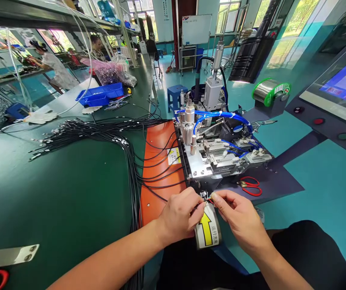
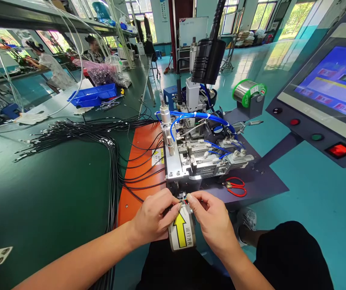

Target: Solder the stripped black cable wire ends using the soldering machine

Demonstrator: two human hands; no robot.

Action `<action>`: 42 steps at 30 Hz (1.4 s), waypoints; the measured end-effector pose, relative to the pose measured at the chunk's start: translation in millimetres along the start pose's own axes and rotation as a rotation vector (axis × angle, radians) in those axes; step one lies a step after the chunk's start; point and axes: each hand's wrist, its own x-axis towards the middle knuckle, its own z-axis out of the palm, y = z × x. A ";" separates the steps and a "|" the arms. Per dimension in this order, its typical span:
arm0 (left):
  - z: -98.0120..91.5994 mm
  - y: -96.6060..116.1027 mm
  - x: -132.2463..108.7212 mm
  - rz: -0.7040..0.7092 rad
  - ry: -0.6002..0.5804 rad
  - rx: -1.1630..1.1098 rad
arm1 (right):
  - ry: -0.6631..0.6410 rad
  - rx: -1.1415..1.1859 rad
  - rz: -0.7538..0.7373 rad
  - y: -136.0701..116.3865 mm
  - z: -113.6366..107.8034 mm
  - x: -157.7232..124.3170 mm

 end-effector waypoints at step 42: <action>-14.8 -14.0 -7.5 0.047 0.011 0.081 | 0.230 -0.156 0.009 19.5 23.9 16.6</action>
